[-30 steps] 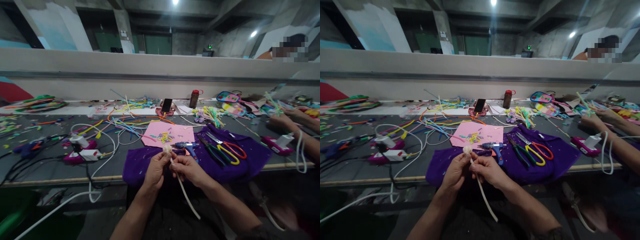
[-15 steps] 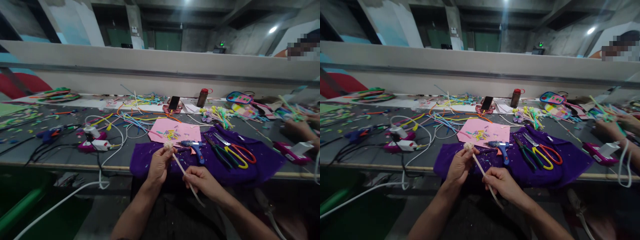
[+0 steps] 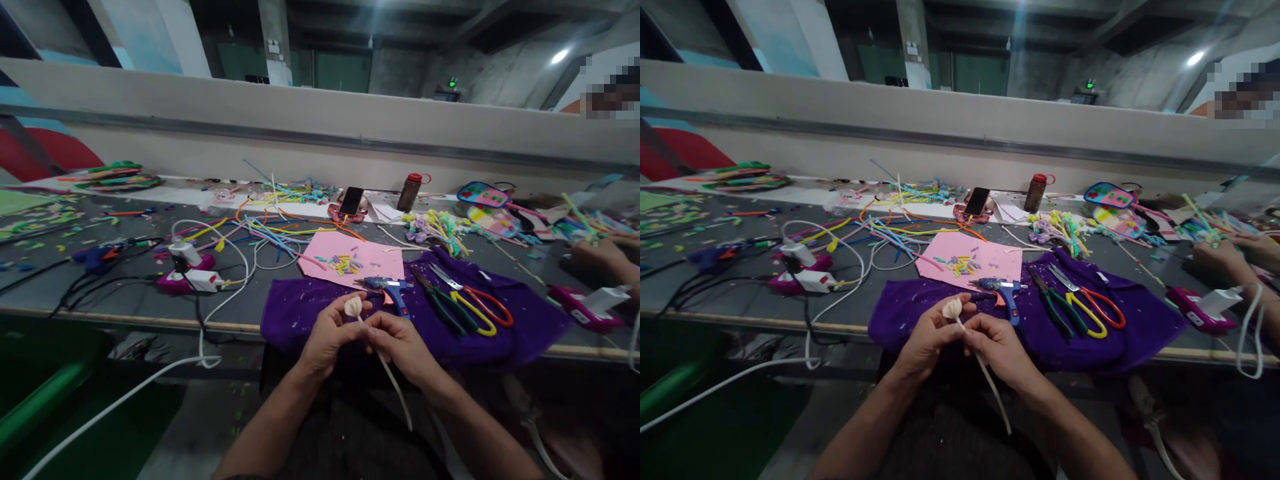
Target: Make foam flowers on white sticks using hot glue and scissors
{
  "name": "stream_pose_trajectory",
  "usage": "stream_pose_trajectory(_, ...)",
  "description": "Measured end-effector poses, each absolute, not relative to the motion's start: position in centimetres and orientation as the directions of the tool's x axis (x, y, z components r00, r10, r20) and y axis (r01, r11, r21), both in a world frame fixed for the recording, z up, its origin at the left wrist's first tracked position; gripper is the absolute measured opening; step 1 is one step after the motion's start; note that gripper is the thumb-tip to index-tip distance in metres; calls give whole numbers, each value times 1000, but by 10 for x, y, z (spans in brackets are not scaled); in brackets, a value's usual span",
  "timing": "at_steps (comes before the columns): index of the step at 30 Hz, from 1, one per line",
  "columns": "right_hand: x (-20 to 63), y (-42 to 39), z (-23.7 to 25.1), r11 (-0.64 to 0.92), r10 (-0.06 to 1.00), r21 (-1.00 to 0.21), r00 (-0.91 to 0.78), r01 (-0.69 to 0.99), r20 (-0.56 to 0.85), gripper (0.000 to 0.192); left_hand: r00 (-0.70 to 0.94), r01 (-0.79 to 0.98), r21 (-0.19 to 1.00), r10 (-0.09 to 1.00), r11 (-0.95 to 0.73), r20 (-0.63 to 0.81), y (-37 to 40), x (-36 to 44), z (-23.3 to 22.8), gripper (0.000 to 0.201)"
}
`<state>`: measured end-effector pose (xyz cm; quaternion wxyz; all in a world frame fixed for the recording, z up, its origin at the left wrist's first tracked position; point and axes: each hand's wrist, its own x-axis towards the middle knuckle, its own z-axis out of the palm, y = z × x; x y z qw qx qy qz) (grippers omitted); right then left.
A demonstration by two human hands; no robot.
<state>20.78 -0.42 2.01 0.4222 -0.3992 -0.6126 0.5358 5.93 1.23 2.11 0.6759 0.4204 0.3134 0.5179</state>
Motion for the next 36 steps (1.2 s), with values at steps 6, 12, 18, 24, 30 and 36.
stream_pose_trajectory(6,221,-7,20,103,927,-983,-372,154,38,27,325,-385,901,943,200,-70,14,57,21,49)
stream_pose_trajectory(12,221,-7,16,88,925,-988,-379,129,33,27,274,-401,906,962,138,-25,9,59,21,46)
stream_pose_trajectory(18,223,-8,14,29,929,-991,-370,130,-21,30,264,-378,920,964,101,3,3,57,28,42)
stream_pose_trajectory(24,224,-9,12,8,926,-996,-377,93,-28,27,275,-373,924,961,81,27,3,57,28,38)
stream_pose_trajectory(30,228,-7,8,-119,921,-991,-380,-65,-86,28,345,-409,901,939,144,6,7,59,26,57)
stream_pose_trajectory(36,227,-6,2,-186,898,-975,-424,-124,-118,30,262,-393,912,965,116,-10,11,66,19,40)
